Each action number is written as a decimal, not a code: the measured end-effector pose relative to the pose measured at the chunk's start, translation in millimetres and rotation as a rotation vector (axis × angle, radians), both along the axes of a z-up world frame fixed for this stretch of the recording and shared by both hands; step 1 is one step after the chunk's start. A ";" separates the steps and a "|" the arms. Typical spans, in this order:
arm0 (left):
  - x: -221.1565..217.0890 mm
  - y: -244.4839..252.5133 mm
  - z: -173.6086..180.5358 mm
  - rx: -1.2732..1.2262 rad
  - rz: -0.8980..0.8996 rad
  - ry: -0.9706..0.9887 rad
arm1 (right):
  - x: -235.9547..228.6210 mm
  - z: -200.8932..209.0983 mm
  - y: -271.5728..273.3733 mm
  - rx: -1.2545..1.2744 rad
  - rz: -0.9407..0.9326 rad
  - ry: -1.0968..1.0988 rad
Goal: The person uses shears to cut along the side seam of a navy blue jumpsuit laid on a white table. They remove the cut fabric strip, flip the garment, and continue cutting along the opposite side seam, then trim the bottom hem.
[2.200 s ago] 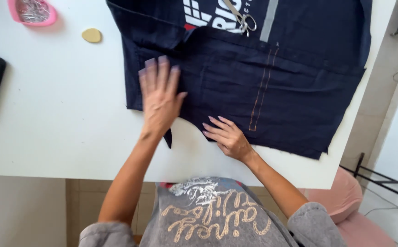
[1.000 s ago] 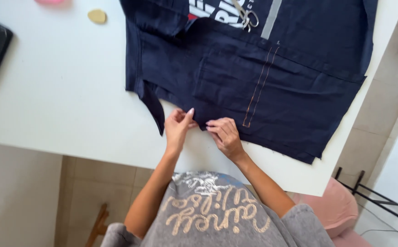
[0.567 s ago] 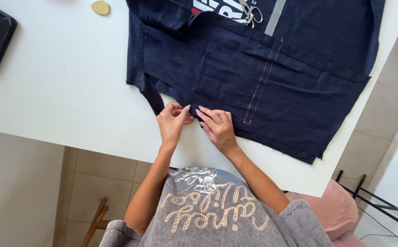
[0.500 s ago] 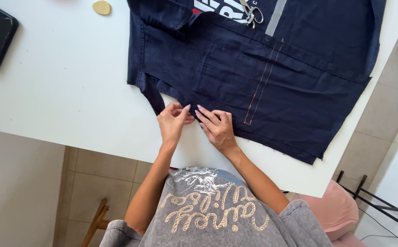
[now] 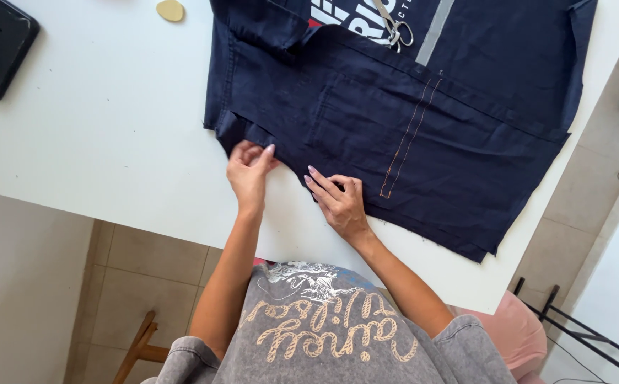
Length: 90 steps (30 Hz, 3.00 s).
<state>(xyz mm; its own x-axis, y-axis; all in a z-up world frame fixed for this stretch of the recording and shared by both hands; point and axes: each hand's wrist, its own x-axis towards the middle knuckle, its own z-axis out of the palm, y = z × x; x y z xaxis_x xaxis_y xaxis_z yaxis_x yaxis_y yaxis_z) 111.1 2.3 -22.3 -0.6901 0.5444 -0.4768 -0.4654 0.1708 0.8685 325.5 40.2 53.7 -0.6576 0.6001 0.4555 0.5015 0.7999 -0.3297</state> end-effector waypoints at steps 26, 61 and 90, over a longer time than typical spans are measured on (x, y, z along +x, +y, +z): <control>-18.2 46.8 95.7 -0.238 -0.515 1.576 | -3.4 4.8 0.7 0.056 -0.017 -0.014; 23.4 -2.0 65.5 0.169 -1.052 1.412 | 81.0 -18.7 -55.7 -0.184 -0.114 0.077; 88.4 -28.9 73.0 0.163 -1.208 1.395 | 352.5 -32.0 -79.0 -0.510 -1.291 0.165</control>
